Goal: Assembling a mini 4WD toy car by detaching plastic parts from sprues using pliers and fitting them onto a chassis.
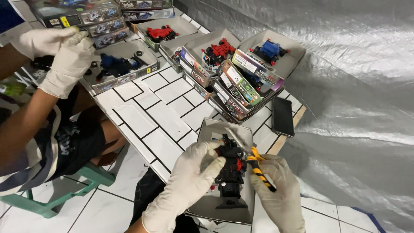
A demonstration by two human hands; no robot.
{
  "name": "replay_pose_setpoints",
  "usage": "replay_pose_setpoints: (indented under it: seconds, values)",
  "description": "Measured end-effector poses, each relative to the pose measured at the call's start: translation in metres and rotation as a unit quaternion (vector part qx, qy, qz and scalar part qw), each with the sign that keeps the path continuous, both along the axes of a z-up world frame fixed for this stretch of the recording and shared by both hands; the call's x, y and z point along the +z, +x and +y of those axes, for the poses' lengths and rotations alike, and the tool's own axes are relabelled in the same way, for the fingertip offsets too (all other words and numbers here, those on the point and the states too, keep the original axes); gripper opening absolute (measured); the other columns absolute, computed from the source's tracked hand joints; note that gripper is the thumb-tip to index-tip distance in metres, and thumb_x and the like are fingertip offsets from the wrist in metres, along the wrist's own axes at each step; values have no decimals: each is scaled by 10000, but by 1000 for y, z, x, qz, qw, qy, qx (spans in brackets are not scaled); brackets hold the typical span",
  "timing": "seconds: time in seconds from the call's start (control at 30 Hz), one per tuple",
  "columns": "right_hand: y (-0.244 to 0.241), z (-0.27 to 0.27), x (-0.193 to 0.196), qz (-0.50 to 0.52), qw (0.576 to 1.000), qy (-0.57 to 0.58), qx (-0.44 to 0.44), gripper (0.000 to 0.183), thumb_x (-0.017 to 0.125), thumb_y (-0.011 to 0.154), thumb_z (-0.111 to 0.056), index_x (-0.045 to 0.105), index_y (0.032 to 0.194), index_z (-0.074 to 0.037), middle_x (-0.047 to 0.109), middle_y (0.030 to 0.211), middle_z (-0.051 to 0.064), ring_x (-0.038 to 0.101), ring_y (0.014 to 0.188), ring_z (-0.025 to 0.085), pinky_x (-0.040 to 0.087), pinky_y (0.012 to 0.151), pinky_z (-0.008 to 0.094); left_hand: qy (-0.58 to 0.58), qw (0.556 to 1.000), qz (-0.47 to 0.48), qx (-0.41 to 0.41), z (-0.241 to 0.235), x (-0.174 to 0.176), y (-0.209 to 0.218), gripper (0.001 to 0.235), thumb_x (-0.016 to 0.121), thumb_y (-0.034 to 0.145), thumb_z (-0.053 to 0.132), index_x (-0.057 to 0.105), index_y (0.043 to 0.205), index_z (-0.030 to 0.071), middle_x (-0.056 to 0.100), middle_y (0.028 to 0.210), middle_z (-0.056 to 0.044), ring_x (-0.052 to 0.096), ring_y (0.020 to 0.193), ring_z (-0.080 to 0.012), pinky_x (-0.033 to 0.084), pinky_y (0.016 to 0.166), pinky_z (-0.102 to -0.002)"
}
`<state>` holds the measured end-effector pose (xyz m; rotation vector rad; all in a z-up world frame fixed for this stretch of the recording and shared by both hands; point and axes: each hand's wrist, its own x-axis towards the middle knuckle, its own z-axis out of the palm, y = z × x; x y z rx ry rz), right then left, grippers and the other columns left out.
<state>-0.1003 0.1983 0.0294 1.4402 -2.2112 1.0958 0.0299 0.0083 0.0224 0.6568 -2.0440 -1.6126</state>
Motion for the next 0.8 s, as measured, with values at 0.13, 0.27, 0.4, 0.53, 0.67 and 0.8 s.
replay_pose_setpoints:
  seconds: [0.13,0.27,0.4,0.53,0.67,0.8]
  values:
    - [15,-26,15,49,993,-43,98,221,822,818,-151,659,904,-29,712,953,89,695,1042,352,610,936,431,213,977,-3,-17,-8,18,5,227,730,938,226,728,1165,212,543,738,34,526,672,-91,452,609,-234]
    - [22,-35,15,73,990,-37,114,308,896,753,-154,668,931,-51,712,938,50,697,1041,317,588,964,415,234,965,110,-29,-15,10,7,352,610,992,170,621,647,102,695,819,-80,635,832,-157,525,743,-301]
    - [17,-31,7,27,986,17,161,475,922,728,-297,701,1092,-86,742,1183,70,587,1320,315,481,1141,423,273,929,248,-24,-23,-16,8,296,575,1014,221,641,839,-8,795,893,-197,600,450,-190,504,408,-300]
    - [12,-10,21,35,997,17,62,438,840,761,-243,711,1179,-223,732,1247,-26,592,1375,309,506,1121,445,305,895,316,75,-53,-3,24,303,691,927,331,671,687,148,781,1102,-109,591,422,-138,583,746,-426]
    - [-6,6,8,-35,998,-2,-59,268,712,891,-81,718,1154,-135,722,1139,21,648,1080,229,497,1042,367,247,893,306,219,-82,3,34,141,552,967,42,687,1007,33,731,726,-147,689,614,-208,499,504,-267]
    - [-17,12,-16,-138,985,51,-93,280,722,910,-154,756,1187,-166,725,1094,-13,652,852,127,531,900,261,213,915,134,314,-98,-19,28,202,608,882,3,516,1009,131,778,890,-116,757,756,-181,491,590,-261]
